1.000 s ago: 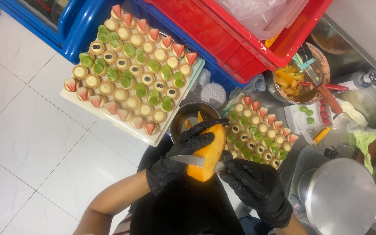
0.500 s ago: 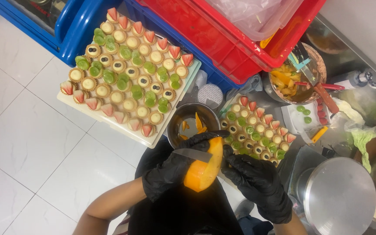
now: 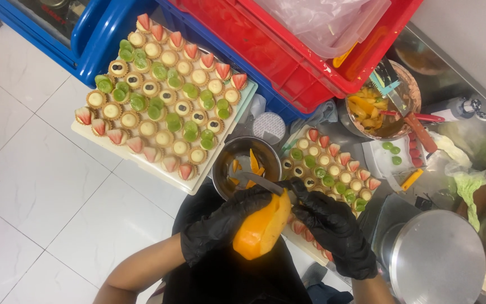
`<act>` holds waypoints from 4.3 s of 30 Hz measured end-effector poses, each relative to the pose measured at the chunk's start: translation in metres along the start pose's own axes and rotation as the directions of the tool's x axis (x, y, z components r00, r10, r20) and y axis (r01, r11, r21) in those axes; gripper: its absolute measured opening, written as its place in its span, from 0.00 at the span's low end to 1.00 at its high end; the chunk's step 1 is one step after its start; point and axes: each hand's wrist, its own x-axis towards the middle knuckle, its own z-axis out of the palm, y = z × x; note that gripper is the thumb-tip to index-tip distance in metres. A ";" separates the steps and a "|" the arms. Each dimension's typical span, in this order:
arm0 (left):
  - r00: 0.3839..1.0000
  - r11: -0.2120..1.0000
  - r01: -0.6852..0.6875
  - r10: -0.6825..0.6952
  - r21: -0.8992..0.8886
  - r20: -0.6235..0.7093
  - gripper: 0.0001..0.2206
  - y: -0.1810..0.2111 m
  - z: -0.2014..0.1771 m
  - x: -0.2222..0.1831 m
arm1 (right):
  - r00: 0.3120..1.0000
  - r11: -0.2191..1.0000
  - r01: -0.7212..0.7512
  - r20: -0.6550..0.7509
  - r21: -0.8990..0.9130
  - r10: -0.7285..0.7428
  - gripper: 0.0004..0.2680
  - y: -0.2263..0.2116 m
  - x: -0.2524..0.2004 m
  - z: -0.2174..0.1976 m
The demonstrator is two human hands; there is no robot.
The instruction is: The recorder uses a knife to peel and slice a mango into small pieces and then places the pieces onto small tarts/desserts.
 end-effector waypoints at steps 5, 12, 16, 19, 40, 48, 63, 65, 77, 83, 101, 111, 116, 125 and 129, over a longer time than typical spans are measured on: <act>0.994 0.981 0.100 -0.104 -0.168 -0.015 0.20 -0.006 -0.003 0.011 | 0.951 0.955 0.289 0.094 0.075 -0.295 0.17 0.024 0.015 -0.002; 0.974 0.956 0.066 -0.124 -0.286 -0.188 0.23 0.010 0.010 0.015 | 0.945 -0.107 0.277 -0.290 0.955 -0.151 0.13 0.075 0.099 -0.054; 0.985 0.974 -0.001 -0.038 -0.225 -0.171 0.23 0.004 0.001 0.031 | 0.940 -0.388 0.149 -0.253 0.909 -0.231 0.22 0.179 0.155 -0.102; 0.985 0.983 -0.126 0.108 -0.130 -0.138 0.25 0.008 -0.004 0.042 | 0.952 -0.051 0.306 -0.306 0.951 0.007 0.23 0.145 0.136 -0.081; 0.856 0.820 -0.505 0.516 0.270 0.032 0.31 0.031 -0.034 0.022 | 0.929 0.870 0.350 0.007 -0.347 -0.371 0.20 -0.002 -0.002 0.050; 0.970 0.953 -0.229 0.207 -0.197 -0.126 0.21 0.024 -0.042 0.029 | 0.842 0.694 0.479 0.056 -0.538 -0.537 0.18 -0.011 -0.004 0.052; 0.985 0.842 -0.069 -0.026 -0.535 -0.169 0.16 0.005 -0.038 0.018 | 0.700 0.587 0.673 0.131 -0.451 -0.702 0.16 -0.010 -0.003 0.062; 0.985 0.855 -0.057 -0.036 -0.516 -0.169 0.17 0.006 -0.037 0.017 | 0.708 0.600 0.654 0.095 -0.460 -0.700 0.17 -0.009 -0.006 0.061; 0.981 0.935 -0.147 0.097 -0.324 -0.165 0.24 0.004 -0.032 0.009 | 0.835 0.729 0.518 0.083 -0.448 -0.543 0.15 0.008 0.001 0.047; 0.987 0.915 -0.053 -0.012 -0.400 -0.158 0.17 0.000 -0.036 0.016 | 0.903 0.826 0.405 0.029 -0.392 -0.429 0.14 0.013 0.006 0.043; 0.981 0.855 -0.032 -0.072 -0.518 -0.179 0.19 -0.055 -0.101 0.049 | 0.989 0.965 0.038 -0.131 -0.261 -0.075 0.10 0.118 0.035 0.085; 0.996 0.804 -0.006 -0.050 -0.594 -0.078 0.20 -0.082 -0.144 0.065 | 0.992 0.993 -0.112 -0.057 -0.034 0.110 0.16 0.133 0.039 0.101; 0.972 0.768 -0.122 -0.036 -0.628 -0.232 0.21 -0.069 -0.147 0.075 | 0.896 0.888 -0.444 0.060 0.119 0.440 0.15 0.136 0.044 0.108; 0.915 0.846 -0.257 0.058 -0.467 -0.399 0.18 -0.046 -0.114 0.031 | 0.980 0.835 -0.158 0.187 0.526 0.068 0.12 0.176 0.042 0.115; 0.922 0.758 -0.230 -0.032 -0.611 -0.387 0.18 -0.054 -0.118 0.045 | 0.874 0.737 -0.435 0.043 0.518 0.485 0.12 0.085 0.014 0.109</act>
